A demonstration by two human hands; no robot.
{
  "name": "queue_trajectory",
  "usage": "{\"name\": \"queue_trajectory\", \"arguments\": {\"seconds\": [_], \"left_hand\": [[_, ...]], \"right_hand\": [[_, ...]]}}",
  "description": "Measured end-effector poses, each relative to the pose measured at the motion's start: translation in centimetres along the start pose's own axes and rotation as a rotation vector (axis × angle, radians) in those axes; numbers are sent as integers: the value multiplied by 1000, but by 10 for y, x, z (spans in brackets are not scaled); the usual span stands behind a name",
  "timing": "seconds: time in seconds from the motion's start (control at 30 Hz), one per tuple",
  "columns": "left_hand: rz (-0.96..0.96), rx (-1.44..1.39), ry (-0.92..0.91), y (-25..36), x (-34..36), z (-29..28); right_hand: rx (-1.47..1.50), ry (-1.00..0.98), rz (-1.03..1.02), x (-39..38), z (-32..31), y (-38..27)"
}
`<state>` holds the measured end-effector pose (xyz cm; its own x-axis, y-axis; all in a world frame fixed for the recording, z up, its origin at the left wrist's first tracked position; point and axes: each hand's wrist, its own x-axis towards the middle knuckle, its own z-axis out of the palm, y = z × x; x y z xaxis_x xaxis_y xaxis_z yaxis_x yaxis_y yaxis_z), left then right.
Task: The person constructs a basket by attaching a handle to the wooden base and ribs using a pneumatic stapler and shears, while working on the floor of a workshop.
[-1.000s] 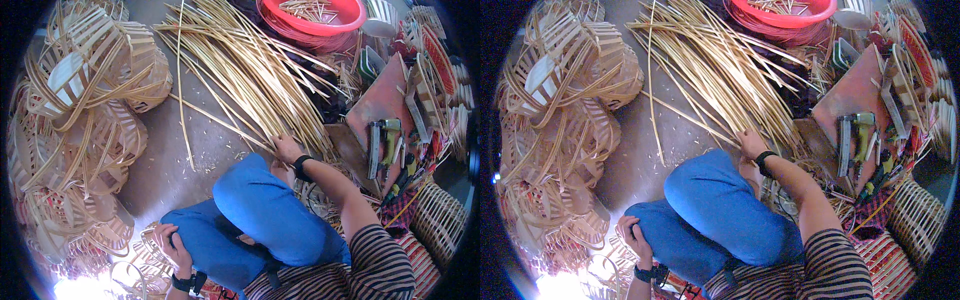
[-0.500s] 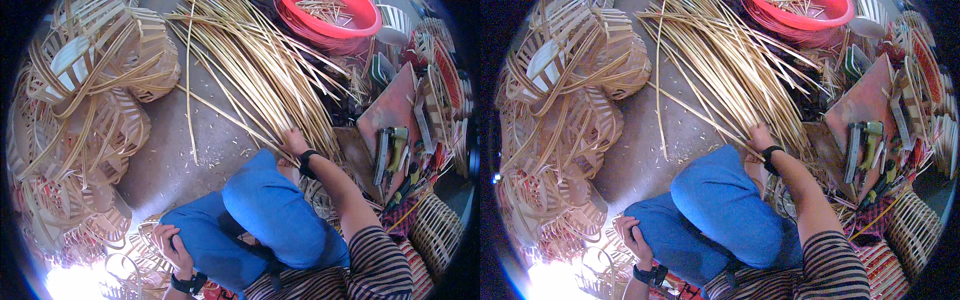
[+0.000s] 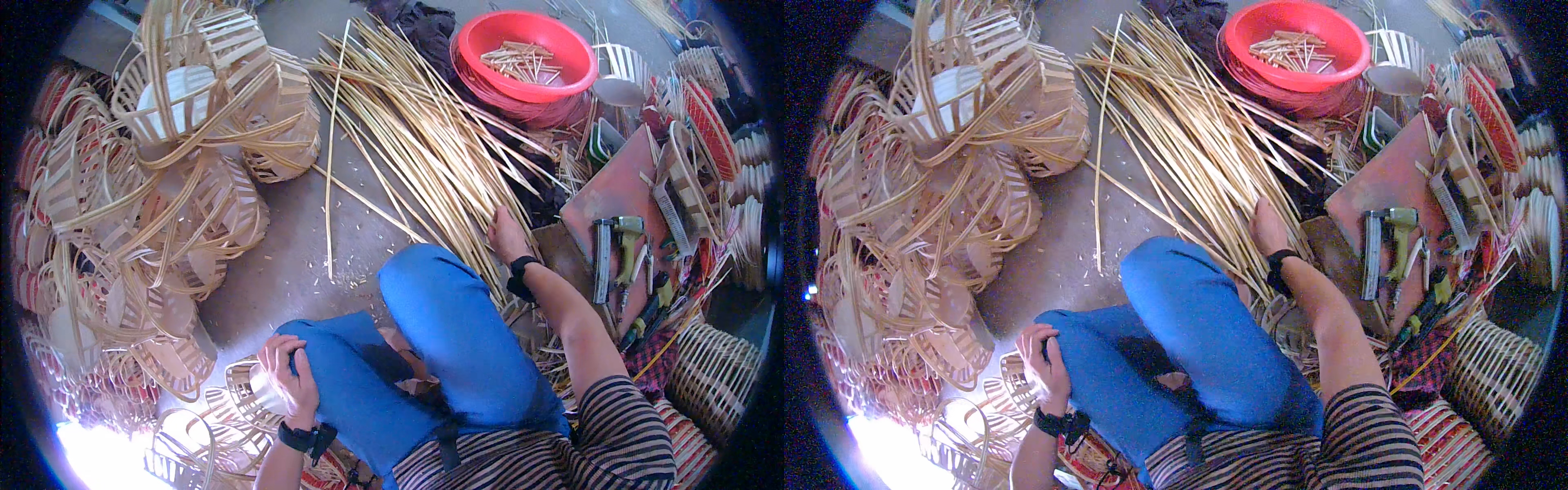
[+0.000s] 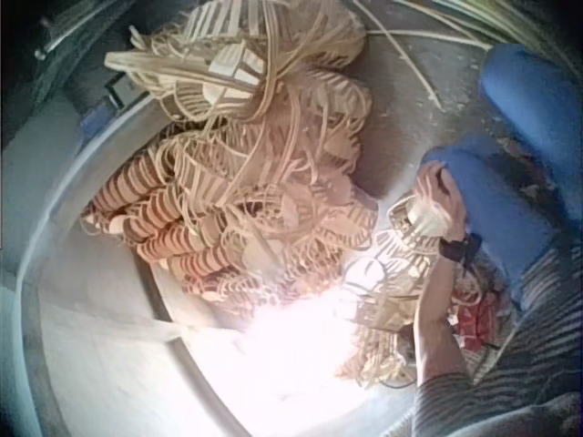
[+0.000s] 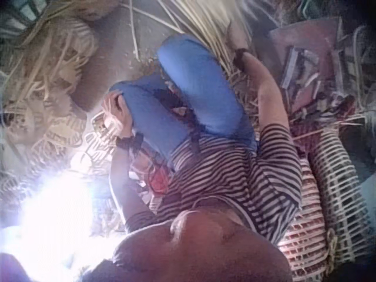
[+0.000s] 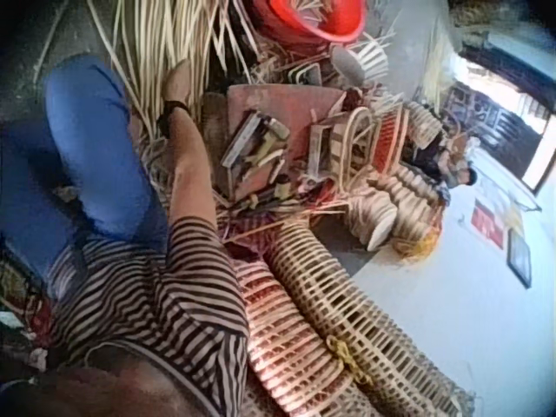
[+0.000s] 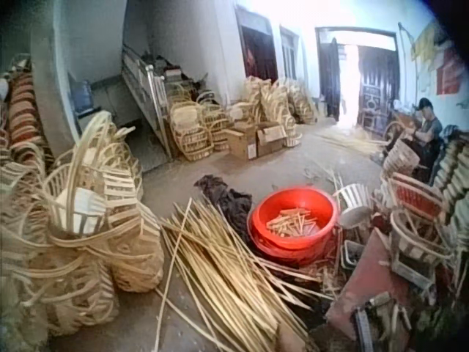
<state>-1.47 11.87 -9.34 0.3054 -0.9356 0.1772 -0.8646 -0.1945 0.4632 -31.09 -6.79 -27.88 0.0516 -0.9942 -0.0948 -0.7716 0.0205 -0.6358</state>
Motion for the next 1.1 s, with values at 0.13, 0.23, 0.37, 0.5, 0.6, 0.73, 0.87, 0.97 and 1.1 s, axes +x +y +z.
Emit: {"name": "queue_trajectory", "arguments": {"seconds": [0.13,0.23,0.37,0.5,0.6,0.73,0.87,0.97,1.1], "left_hand": [[30,11,42,-6,-4,2],[65,16,78,-9,-1,5],[47,15,75,-15,6,9],[-47,-118,11,-31,9,12],[-172,-299,26,-35,17,10],[-206,-396,17,-31,31,5],[-25,-380,64,6,48,-10],[223,-272,117,39,59,-30],[542,7,336,72,54,-71]], "right_hand": [[55,-99,-57,-22,-2,-7],[87,-57,-185,-31,-11,0],[30,-27,-75,-48,-51,4],[138,-46,-126,-107,-113,18],[159,-224,59,-169,-168,24],[87,-130,41,-228,-191,35],[64,117,-230,-198,-180,18],[12,251,-488,-142,-174,-11],[-77,393,-768,-62,-172,-52]]}}
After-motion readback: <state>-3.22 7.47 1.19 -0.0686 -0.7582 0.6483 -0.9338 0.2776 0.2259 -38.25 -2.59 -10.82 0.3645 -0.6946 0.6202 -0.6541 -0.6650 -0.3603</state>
